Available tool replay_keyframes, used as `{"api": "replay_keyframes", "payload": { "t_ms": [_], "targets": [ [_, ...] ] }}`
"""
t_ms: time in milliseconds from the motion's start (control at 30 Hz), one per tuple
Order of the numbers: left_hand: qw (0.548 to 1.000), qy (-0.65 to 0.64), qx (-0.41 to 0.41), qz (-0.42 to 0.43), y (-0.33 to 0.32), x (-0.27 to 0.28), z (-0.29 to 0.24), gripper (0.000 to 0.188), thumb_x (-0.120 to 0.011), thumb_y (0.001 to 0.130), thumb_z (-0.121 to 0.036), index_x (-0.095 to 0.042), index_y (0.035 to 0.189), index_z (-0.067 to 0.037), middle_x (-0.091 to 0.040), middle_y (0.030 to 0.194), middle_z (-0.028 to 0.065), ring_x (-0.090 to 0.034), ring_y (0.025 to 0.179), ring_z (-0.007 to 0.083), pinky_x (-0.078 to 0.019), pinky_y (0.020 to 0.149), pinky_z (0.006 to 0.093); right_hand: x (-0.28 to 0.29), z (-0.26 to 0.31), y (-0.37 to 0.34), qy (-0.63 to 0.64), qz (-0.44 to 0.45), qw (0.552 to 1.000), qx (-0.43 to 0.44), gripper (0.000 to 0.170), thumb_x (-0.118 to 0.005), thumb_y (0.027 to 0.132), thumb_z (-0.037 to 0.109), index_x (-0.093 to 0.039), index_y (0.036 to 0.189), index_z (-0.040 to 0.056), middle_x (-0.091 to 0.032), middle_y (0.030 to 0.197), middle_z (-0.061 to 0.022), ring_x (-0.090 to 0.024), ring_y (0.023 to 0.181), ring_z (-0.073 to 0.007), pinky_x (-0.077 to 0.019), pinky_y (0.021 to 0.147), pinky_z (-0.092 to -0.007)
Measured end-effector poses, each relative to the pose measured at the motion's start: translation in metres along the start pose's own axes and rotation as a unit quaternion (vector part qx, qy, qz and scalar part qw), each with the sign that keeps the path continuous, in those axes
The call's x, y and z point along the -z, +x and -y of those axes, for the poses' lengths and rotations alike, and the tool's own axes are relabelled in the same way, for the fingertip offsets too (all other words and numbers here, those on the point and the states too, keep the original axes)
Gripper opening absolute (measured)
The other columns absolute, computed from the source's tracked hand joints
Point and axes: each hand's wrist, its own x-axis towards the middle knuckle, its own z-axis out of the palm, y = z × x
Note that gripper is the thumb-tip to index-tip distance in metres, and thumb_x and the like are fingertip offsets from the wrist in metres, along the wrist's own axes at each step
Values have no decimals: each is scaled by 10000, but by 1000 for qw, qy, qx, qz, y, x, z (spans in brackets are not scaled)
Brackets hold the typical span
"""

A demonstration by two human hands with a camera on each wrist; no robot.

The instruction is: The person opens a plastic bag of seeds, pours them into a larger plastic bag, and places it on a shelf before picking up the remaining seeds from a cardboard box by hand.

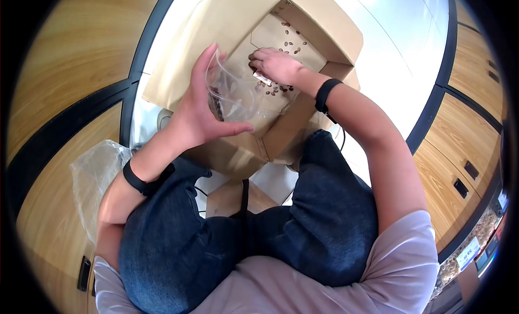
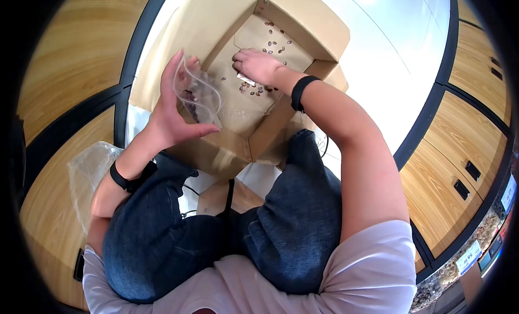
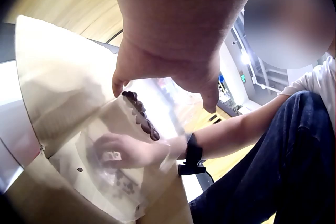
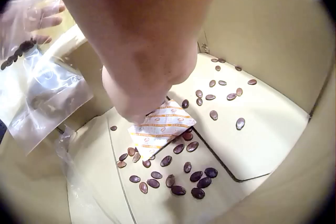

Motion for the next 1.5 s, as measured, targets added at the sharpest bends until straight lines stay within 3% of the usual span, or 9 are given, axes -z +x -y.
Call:
{"api": "replay_keyframes", "payload": {
  "t_ms": [267,333,467,567,667,767,967,1300,1500],
  "targets": [
    [1000,4,0,3,1,-2,-5,1396,-984,589,-293,-24,1580,-84,-282,1555,299,-296,1479,379,-347,1167,459,7,3,8,-34,83,994,-59,263,-654,854,177,-654,1106,103,-628,1125,-35,-553,1162,-226,-417,1020,-361],
    [1000,11,-9,2,1,-3,-4,1396,-985,590,-298,-24,1579,-84,-288,1551,299,-294,1479,379,-343,1169,462,6,6,15,-44,112,988,-92,432,-760,747,183,-629,1154,120,-635,1101,-32,-561,1154,-247,-410,1013,-365],
    [1000,19,-14,2,1,-3,-1,1396,-984,592,-302,-21,1579,-84,-287,1551,301,-294,1479,382,-342,1169,462,21,3,11,-44,181,979,-80,395,-787,717,177,-679,1097,154,-649,1070,-29,-561,1160,-234,-406,1005,-358],
    [1000,14,-9,2,2,-2,-2,1393,-983,594,-304,-23,1579,-83,-290,1549,302,-297,1477,382,-342,1169,462,37,-3,3,5,145,988,-52,302,-794,761,255,-737,1046,173,-686,1039,-32,-611,1106,-247,-462,933,-375],
    [1000,20,-12,2,1,0,-2,1395,-983,591,-308,-26,1579,-79,-297,1545,301,-300,1476,380,-337,1171,460,60,-15,5,188,135,961,-153,319,-817,767,306,-756,1033,141,-712,1044,-95,-664,1018,-343,-536,836,-428],
    [1000,4,12,1,0,0,-2,1400,-985,585,-313,-28,1578,-74,-304,1542,301,-303,1475,378,-331,1175,456,83,-24,11,211,84,938,-262,284,-782,805,298,-738,1034,136,-685,1049,-107,-661,1005,-339,-538,853,-418],
    [1000,24,8,3,-3,-1,-8,1386,-982,588,-321,-44,1573,-58,-304,1544,298,-307,1474,372,-323,1180,447,58,-47,15,28,-105,968,-227,186,-629,920,194,-636,1085,107,-592,1108,-116,-657,989,-338,-542,861,-443],
    [999,-14,-20,-22,-12,0,-11,1322,-969,616,-311,-92,1568,-45,-317,1535,265,-317,1463,364,-305,1192,440,58,-31,19,43,-116,970,-208,129,-590,918,135,-587,1039,89,-595,1106,-137,-653,995,-357,-544,844,-467],
    [999,-15,-33,-36,-19,-6,-12,1335,-973,613,-307,-83,1580,-76,-319,1551,246,-313,1468,346,-292,1197,458,26,-11,23,110,-150,934,-305,135,-614,884,147,-595,995,71,-648,1019,-169,-664,946,-373,-556,832,-458]
  ]
}}
